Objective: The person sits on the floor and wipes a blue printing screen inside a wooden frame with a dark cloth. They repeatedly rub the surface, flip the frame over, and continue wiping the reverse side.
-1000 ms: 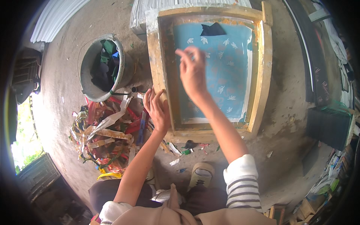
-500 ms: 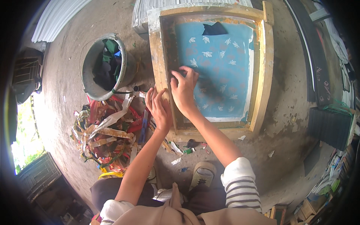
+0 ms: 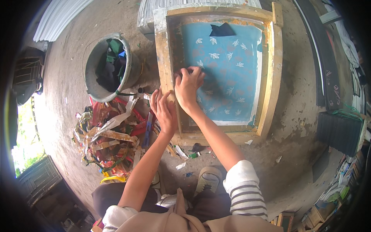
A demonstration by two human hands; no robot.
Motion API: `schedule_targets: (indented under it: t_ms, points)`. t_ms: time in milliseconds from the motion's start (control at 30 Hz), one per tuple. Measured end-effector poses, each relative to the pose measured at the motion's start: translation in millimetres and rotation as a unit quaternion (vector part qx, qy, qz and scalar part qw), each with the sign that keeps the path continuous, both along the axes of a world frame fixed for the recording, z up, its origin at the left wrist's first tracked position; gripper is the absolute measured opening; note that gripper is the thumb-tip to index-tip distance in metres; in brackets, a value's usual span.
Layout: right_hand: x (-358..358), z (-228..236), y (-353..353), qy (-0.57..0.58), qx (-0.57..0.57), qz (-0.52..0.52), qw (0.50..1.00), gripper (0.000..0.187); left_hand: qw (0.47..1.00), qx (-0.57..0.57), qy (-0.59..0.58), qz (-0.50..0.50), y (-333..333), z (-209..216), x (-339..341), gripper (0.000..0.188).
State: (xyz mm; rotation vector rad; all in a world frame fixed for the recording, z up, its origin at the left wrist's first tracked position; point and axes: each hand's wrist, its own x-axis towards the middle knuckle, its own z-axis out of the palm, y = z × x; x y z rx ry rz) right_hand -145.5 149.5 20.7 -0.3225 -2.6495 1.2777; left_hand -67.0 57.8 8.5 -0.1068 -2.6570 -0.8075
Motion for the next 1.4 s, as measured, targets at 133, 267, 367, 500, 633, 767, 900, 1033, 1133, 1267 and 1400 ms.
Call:
schedule_targets:
  t_ms: [133, 267, 367, 500, 633, 767, 900, 1033, 1133, 1267, 1400]
  points:
    - [-3, -6, 0, -0.006, 0.011, 0.005, 1.0, 0.016, 1.0, -0.003, 0.01, -0.002, 0, -1, -1, 0.037]
    - [4, -3, 10, -0.007, -0.03, 0.037, 0.999, 0.013, 1.0, -0.011, 0.014, 0.003, 1, 0, 0, 0.036]
    - [5, -4, 29, 0.052, -0.058, 0.095, 0.992, 0.009, 1.0, -0.013, 0.017, 0.004, 2, 0, -1, 0.036]
    - [24, 16, 49, -0.032, -0.219, 0.14, 0.965, 0.006, 0.999, -0.025, 0.011, 0.028, 2, 2, 2, 0.035]
    - [54, 36, 53, -0.042, -0.255, 0.136, 0.956, 0.005, 0.999, -0.004, 0.026, 0.03, 0, 8, 6, 0.035]
    - [85, 53, 48, -0.116, -0.232, 0.196, 0.946, 0.008, 0.997, 0.074, 0.029, 0.018, -12, 18, 19, 0.029]
    - [132, 58, 31, -0.174, -0.085, 0.311, 0.93, 0.018, 0.99, 0.135, 0.022, -0.014, -32, 28, 51, 0.022]
    - [177, 31, 9, -0.051, 0.046, 0.396, 0.916, 0.016, 0.987, 0.159, -0.016, -0.014, -54, 23, 88, 0.019]
    - [179, 28, 12, -0.003, 0.054, 0.378, 0.924, 0.016, 0.984, 0.177, -0.018, 0.003, -57, 21, 102, 0.018]
    - [179, 40, 21, -0.078, 0.04, 0.376, 0.922, 0.014, 0.984, 0.174, -0.023, 0.017, -54, 19, 113, 0.017]
    - [189, 40, 26, -0.068, -0.001, 0.353, 0.933, 0.01, 0.975, 0.211, -0.07, -0.001, -38, 23, 123, 0.017]
